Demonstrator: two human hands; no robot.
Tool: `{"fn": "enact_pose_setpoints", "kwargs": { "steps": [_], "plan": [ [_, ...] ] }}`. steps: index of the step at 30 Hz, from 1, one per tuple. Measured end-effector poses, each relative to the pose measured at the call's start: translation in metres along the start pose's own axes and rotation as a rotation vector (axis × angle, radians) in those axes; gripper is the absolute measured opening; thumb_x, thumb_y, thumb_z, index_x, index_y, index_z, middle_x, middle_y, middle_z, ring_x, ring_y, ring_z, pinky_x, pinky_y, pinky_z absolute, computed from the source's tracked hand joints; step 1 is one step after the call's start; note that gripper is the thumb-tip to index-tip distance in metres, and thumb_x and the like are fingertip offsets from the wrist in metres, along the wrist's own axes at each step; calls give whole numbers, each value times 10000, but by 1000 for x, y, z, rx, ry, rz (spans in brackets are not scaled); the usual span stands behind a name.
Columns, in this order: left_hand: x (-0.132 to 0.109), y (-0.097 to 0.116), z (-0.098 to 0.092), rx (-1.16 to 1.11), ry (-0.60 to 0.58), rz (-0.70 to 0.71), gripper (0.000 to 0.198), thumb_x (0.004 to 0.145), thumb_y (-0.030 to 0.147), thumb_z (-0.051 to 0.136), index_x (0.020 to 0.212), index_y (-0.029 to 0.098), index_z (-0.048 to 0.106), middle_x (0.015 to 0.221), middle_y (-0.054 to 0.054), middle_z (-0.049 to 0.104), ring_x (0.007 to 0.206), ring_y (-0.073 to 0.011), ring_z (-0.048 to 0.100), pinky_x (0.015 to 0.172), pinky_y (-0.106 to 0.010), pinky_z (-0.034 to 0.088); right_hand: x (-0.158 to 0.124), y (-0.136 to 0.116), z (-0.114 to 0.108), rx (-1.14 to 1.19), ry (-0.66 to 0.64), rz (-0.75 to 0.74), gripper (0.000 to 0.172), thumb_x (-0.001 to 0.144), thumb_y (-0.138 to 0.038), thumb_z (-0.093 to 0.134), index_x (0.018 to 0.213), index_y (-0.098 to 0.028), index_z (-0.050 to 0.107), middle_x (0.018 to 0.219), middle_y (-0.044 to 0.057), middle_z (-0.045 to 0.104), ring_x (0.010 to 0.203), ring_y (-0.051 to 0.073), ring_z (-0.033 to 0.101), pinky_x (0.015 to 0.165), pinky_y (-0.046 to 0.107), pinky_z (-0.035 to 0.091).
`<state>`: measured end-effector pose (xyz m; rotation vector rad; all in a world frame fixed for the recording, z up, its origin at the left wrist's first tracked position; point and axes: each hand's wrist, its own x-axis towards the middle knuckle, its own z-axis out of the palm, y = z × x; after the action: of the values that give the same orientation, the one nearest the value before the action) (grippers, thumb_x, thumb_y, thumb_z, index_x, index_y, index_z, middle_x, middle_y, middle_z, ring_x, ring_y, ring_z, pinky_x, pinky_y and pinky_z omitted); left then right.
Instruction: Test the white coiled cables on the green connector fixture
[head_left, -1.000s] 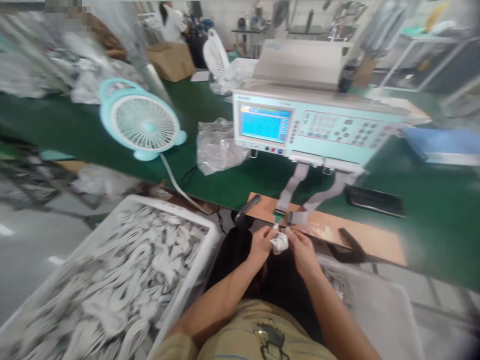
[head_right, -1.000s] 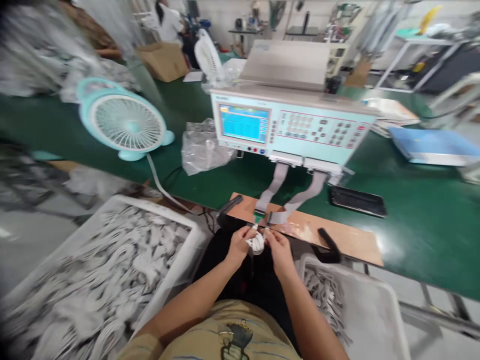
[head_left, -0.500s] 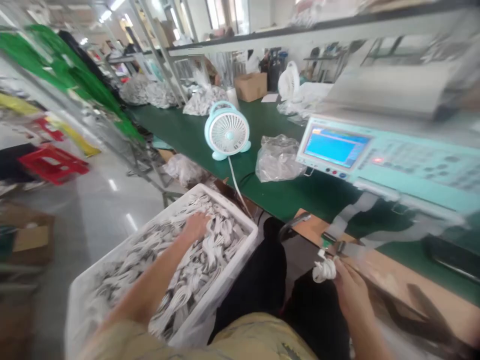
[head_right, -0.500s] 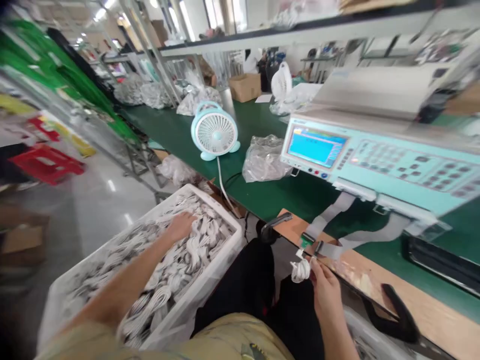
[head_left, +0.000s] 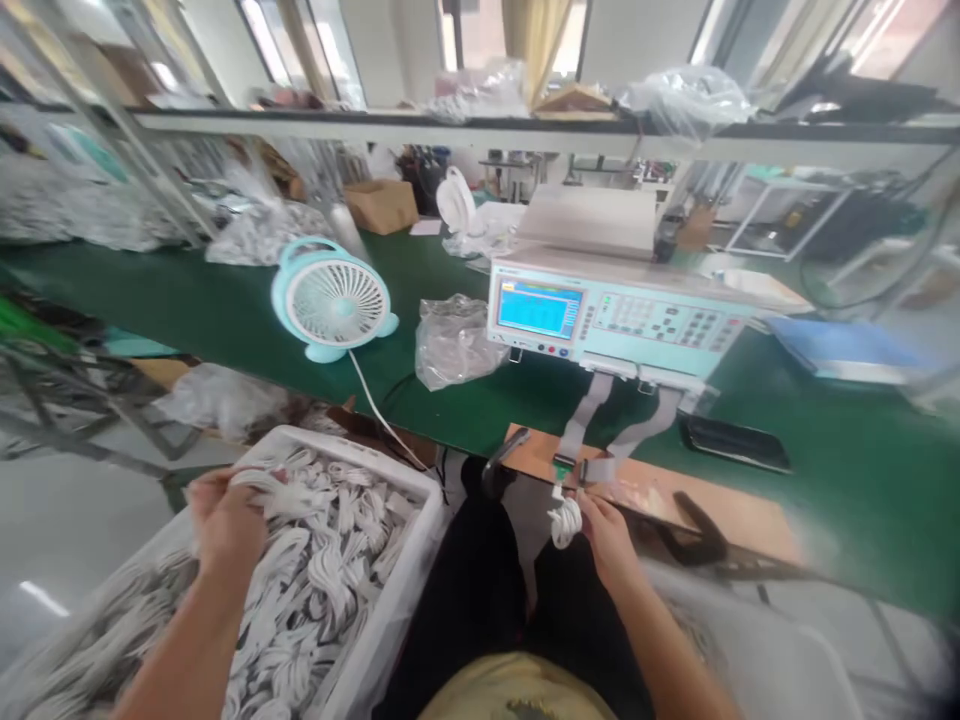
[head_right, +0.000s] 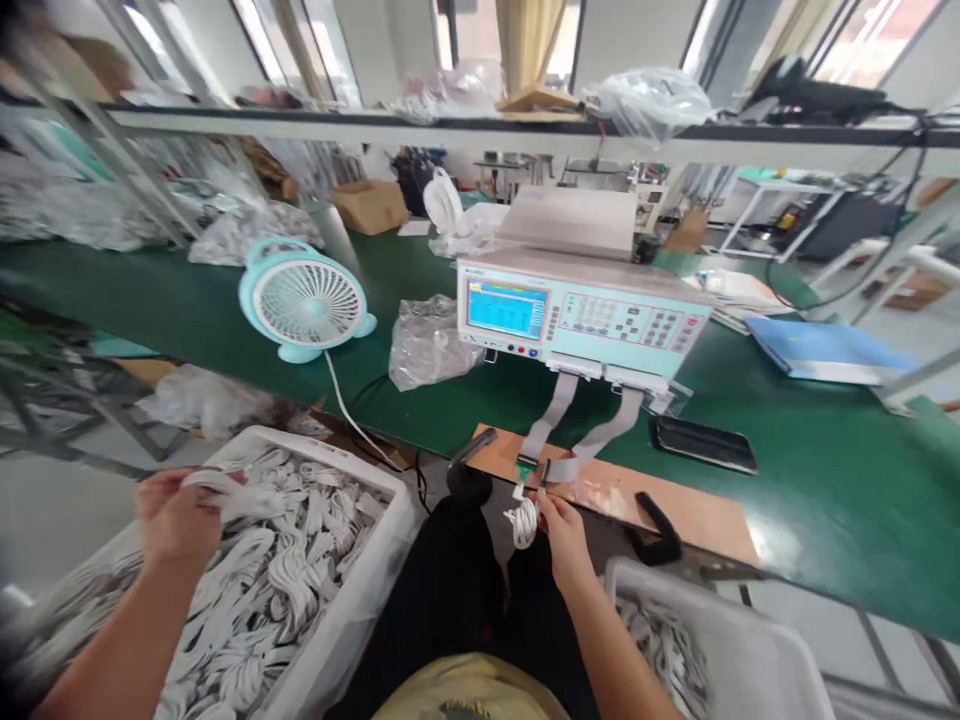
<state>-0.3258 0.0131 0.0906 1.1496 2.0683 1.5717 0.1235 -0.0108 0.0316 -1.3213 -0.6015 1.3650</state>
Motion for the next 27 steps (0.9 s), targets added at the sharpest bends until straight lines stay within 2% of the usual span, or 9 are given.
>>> {"fn": "enact_pose_setpoints", "kwargs": {
  "steps": [2, 6, 7, 11, 14, 16, 19, 24, 27],
  "plan": [
    [-25, 26, 22, -359, -74, -118, 220, 567, 212, 464, 783, 239, 425, 600, 62, 461, 566, -129, 459, 558, -283, 442, 0, 1, 1, 3, 13, -16, 312, 619, -429, 711, 780, -162, 713, 732, 52, 682, 635, 172, 571, 573, 265, 430],
    [-110, 62, 92, -642, -675, -487, 230, 554, 157, 461, 772, 192, 524, 524, 35, 484, 472, -108, 440, 424, -211, 367, 2, 4, 2, 10, 54, -8, 321, 614, -439, 709, 774, -161, 706, 646, 27, 653, 563, 145, 534, 545, 254, 403],
    [-132, 68, 112, -718, -785, -584, 256, 570, 146, 471, 813, 189, 537, 551, 33, 499, 482, -102, 451, 424, -200, 370, 2, 5, 2, 15, 59, -7, 324, 620, -445, 703, 773, -159, 704, 628, 22, 643, 557, 143, 531, 545, 253, 400],
    [-196, 78, 182, -891, -1010, -883, 227, 623, 217, 495, 830, 155, 563, 575, 13, 506, 500, -111, 490, 398, -199, 394, 1, 6, 3, 52, 36, -10, 316, 635, -449, 693, 750, -155, 693, 603, 16, 619, 579, 147, 539, 563, 253, 403],
    [-212, 82, 214, -721, -1103, -912, 291, 703, 409, 530, 779, 132, 579, 497, 13, 476, 376, -86, 413, 312, -184, 315, 1, 5, 3, 59, 23, -11, 313, 631, -447, 693, 741, -154, 686, 612, 17, 615, 575, 143, 532, 567, 255, 401],
    [-214, 85, 227, -611, -1125, -799, 362, 692, 481, 578, 766, 127, 589, 494, 6, 501, 337, -69, 390, 290, -178, 273, 2, 4, 3, 61, 24, -23, 315, 629, -450, 689, 735, -153, 679, 612, 14, 610, 561, 138, 521, 561, 255, 396],
    [-215, 92, 237, -571, -1109, -641, 333, 659, 453, 641, 697, 127, 582, 463, 15, 499, 322, -63, 395, 299, -180, 277, 3, 6, 5, 68, 30, -61, 311, 632, -454, 676, 712, -154, 655, 588, -1, 587, 538, 129, 495, 540, 250, 381],
    [-226, 98, 233, -541, -986, -592, 302, 650, 395, 655, 583, 141, 505, 437, 50, 434, 341, -56, 394, 312, -167, 283, -5, 9, 14, 14, 32, -149, 278, 686, -432, 623, 626, -174, 539, 536, -48, 493, 497, 96, 411, 510, 227, 343],
    [-237, 94, 222, -513, -1063, -636, 311, 668, 432, 641, 644, 143, 529, 465, 58, 425, 342, -51, 383, 307, -163, 281, -22, 3, -5, -114, -35, -148, 283, 731, -427, 571, 611, -184, 487, 528, -58, 443, 487, 91, 382, 487, 218, 316]
  ]
}}
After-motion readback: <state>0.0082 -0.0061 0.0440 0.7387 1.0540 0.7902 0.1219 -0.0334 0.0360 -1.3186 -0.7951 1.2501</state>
